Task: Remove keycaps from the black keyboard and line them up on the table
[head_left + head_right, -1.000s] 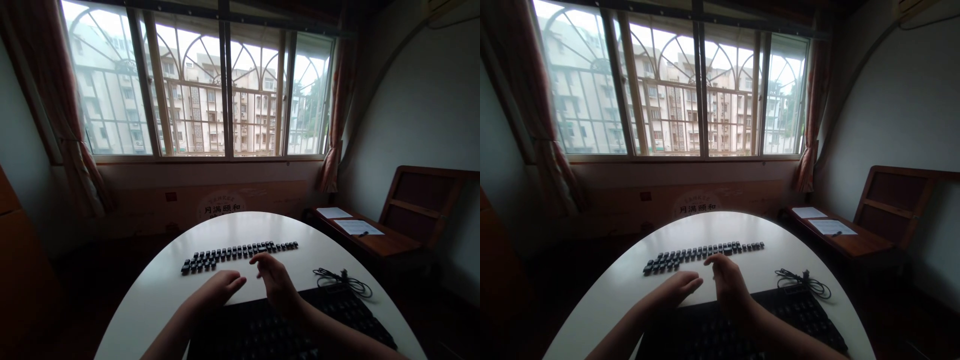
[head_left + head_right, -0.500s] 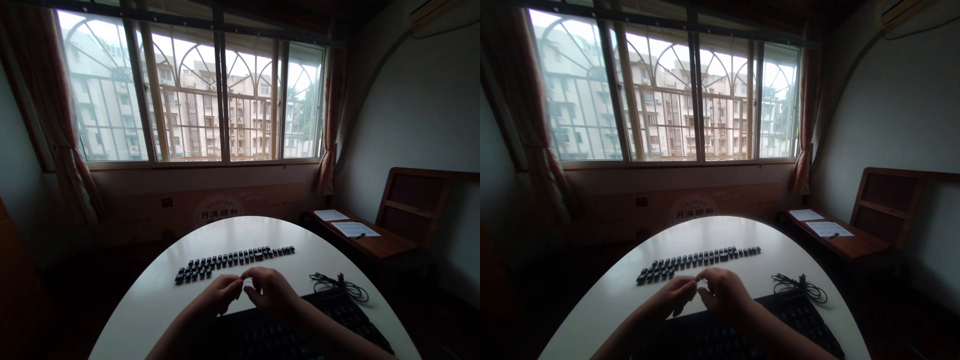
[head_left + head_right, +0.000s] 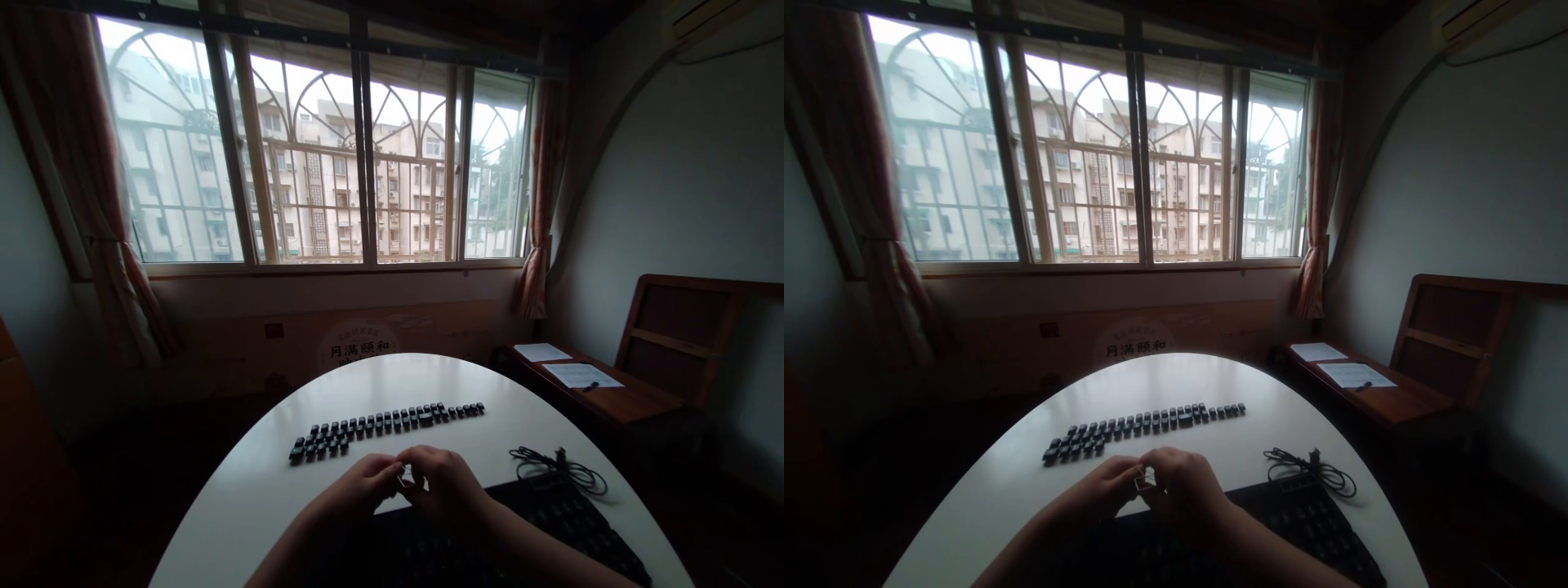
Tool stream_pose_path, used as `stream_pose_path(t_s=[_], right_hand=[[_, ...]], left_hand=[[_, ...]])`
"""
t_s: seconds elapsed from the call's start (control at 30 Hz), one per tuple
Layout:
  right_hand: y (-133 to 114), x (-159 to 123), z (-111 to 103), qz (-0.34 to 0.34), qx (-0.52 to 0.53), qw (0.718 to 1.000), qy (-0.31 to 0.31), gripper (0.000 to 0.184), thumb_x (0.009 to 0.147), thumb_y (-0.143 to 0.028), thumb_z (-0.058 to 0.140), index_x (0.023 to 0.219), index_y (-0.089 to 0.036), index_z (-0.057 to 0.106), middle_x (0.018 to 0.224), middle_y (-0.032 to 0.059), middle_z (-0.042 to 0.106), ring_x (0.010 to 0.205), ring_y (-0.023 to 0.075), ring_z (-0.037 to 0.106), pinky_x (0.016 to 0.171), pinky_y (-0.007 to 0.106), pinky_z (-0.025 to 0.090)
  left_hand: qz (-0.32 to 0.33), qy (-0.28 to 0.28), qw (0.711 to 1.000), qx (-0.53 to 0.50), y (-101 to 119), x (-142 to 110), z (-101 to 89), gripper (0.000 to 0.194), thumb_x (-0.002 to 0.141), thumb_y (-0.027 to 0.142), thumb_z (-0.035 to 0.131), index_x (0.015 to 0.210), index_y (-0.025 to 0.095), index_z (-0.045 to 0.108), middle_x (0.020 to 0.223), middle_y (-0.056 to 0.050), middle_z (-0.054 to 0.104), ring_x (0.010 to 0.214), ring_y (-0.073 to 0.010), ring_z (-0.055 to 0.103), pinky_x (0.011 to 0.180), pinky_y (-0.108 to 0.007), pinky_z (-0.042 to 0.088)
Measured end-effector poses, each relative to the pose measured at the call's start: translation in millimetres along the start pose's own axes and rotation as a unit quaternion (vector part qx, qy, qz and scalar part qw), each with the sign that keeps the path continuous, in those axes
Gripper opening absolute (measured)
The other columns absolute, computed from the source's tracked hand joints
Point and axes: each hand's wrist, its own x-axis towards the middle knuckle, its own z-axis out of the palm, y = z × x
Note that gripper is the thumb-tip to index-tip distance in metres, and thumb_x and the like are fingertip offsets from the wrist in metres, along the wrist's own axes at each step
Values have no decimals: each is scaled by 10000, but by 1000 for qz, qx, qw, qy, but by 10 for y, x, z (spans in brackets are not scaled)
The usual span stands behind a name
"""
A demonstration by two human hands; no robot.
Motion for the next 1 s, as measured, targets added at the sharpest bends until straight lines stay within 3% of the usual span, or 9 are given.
stream_pose_path(t_s=[0.1,0.2,0.3,0.43,0.57,0.73,1.0], right_hand=[[6,-7,7,19,-13,1000,-1,186,826,-192,672,1006,-231,698,827,9,710,671,154,638,619,242,456],[43,0,3,51,-48,997,-12,158,832,-242,676,985,-216,702,800,14,704,679,169,637,639,263,452],[96,8,3,88,-77,992,-53,151,824,-259,679,964,-216,711,812,20,711,706,184,643,640,272,436],[147,-1,26,120,-98,983,-99,148,836,-285,662,953,-214,718,861,34,721,799,211,656,685,289,437],[155,-11,71,131,-106,976,-135,154,849,-308,641,949,-220,718,890,36,727,813,214,658,691,292,441],[126,111,157,106,-148,966,-185,168,829,-308,641,954,-232,725,923,40,737,820,218,662,674,286,426],[151,669,498,107,-199,951,-210,179,794,-303,642,928,-246,745,931,39,745,874,226,665,673,270,416]], left_hand=[[-40,34,991,127,39,-88,-57,666,883,741,314,825,158,630,755,-36,576,668,-166,483,631,-272,389],[-93,111,947,287,63,-206,-209,609,917,668,305,782,172,633,784,-63,619,689,-198,520,628,-284,376],[-137,147,917,346,41,-313,-381,543,926,590,333,771,175,648,770,-74,637,664,-212,542,608,-292,365],[-213,101,897,373,-63,-400,-471,396,849,486,512,677,166,671,699,-75,649,613,-211,556,596,-303,376],[-258,39,889,377,-138,-410,-428,359,828,438,560,629,162,674,687,-80,667,601,-207,568,599,-312,400],[-273,2,882,384,-111,-359,-368,388,838,425,547,558,167,621,574,-63,613,549,-207,560,608,-335,431],[-243,-18,886,395,-138,-345,-359,383,797,389,581,474,189,528,483,-26,508,539,-202,524,646,-354,444]])
